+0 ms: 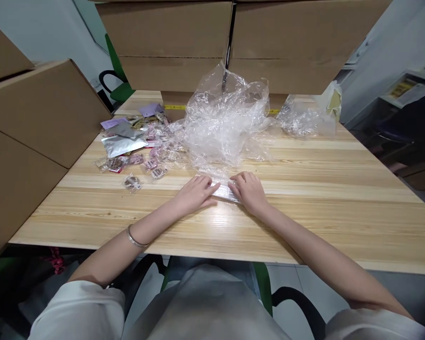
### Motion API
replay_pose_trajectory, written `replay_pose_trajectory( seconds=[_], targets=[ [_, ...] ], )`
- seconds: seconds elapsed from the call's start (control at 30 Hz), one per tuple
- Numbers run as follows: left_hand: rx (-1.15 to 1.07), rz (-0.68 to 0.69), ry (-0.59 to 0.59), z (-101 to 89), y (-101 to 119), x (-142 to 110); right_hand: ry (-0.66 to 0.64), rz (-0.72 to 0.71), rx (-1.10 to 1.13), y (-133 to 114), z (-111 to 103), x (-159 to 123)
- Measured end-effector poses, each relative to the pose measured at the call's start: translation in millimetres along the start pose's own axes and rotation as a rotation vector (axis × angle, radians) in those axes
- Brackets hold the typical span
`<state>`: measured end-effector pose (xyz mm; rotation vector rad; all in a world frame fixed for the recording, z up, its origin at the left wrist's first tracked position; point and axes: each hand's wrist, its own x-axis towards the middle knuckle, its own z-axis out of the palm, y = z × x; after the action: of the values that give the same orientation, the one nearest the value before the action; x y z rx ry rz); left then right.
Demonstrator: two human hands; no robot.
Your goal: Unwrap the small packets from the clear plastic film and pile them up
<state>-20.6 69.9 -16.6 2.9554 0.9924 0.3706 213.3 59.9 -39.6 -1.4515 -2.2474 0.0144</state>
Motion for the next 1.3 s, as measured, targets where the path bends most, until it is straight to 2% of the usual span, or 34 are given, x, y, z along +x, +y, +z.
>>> replay_pose_trajectory(
  seconds=[0.1, 0.17, 0.27, 0.4, 0.53, 0.6, 0.67, 0.77, 0.87, 1.0, 1.13, 1.2, 1.3],
  targets=[
    [-0.105, 0.029, -0.006, -0.5, -5, -5, -0.09, -0.22, 0.065, 0, -5, -10],
    [-0.155, 0.024, -0.002, -2.0, -9, -7, -0.131, -0.268, 0.107, 0, -9, -14],
    [-0.261, 0.002, -0.021, -5.4, -14, -8, -0.149, -0.173, 0.208, 2, -14, -12],
    [-0.342, -0.109, -0.038, -9.4, -15, -4, -0.174, 0.022, 0.394, 3, -16, -3],
    [-0.206, -0.164, 0.027, -6.1, -12, 2, -0.152, 0.154, 0.494, 1, -11, 5],
    [-0.065, -0.135, 0.066, -1.4, -9, 4, -0.156, 0.22, 0.486, 1, -7, 7],
    [0.059, -0.071, 0.055, 4.1, -8, 6, -0.155, 0.266, 0.411, 1, -3, 8],
    [0.174, -0.036, -0.015, 10.1, -7, 13, -0.115, 0.227, 0.24, 2, 2, 10],
    [0.268, -0.051, -0.077, 9.6, -9, 22, -0.089, 0.088, 0.174, 6, 2, 10],
    [0.354, -0.007, -0.092, -0.3, -9, 28, -0.136, -0.145, 0.104, 8, -5, 7],
    [0.38, 0.009, -0.035, -15.8, -4, 26, -0.084, -0.243, -0.02, 2, -18, 3],
    [0.408, 0.027, 0.0, -26.4, 1, 25, -0.073, -0.24, 0.011, -3, -27, 1],
    [0.481, 0.107, 0.034, -45.6, 10, 30, -0.109, -0.082, 0.251, -8, -46, -3]
  ],
)
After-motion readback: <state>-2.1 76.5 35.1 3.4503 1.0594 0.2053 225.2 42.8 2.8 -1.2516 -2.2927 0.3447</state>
